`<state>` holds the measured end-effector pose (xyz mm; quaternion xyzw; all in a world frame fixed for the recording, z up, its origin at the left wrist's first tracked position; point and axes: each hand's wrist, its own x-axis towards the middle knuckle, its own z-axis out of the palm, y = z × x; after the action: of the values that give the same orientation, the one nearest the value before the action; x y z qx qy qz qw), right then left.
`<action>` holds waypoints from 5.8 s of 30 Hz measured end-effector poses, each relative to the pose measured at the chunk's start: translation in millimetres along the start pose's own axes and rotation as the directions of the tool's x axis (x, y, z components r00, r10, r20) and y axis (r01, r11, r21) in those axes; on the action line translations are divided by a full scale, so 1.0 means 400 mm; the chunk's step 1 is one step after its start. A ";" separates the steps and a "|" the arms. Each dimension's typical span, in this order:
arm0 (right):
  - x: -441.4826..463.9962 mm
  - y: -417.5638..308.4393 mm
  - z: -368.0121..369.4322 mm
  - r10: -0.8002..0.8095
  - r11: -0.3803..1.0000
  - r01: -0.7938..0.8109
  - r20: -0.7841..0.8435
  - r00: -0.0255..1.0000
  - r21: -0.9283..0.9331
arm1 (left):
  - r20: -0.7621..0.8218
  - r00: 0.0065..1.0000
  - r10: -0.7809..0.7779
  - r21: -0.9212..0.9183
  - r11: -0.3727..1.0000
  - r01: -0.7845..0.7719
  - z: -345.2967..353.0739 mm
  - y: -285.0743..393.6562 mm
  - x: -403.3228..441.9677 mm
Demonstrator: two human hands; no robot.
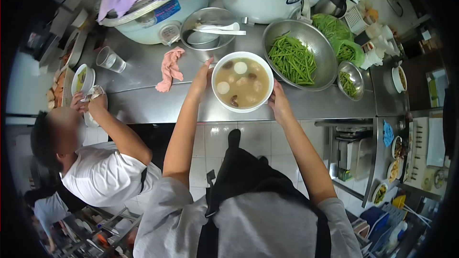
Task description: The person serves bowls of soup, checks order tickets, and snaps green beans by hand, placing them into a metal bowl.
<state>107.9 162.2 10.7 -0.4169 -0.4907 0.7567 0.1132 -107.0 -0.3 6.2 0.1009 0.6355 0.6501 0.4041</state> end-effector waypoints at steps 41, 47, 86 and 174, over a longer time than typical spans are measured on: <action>0.212 -0.536 0.445 -0.321 -0.608 0.398 0.672 0.668 -0.687 | -0.305 0.793 0.527 0.353 0.836 -0.420 -0.114 -0.136 -0.013; 0.105 -0.485 0.359 -0.572 -0.399 0.509 0.641 0.512 -0.763 | -0.293 0.799 0.526 0.396 0.827 -0.399 -0.112 -0.128 -0.018; -0.180 -0.166 -0.015 -0.285 0.639 0.157 -0.041 0.958 -0.753 | -0.285 0.805 0.519 0.417 0.824 -0.383 -0.099 -0.128 -0.012; -0.571 -0.104 -0.928 -0.194 0.974 0.222 -0.339 0.921 0.047 | 0.525 0.849 -0.062 -0.066 0.991 0.114 1.027 -0.178 -0.300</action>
<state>516.7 290.5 100.8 -0.4787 -0.4735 0.6795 0.2914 264.5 217.6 58.1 0.2248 0.4745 0.6086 0.5949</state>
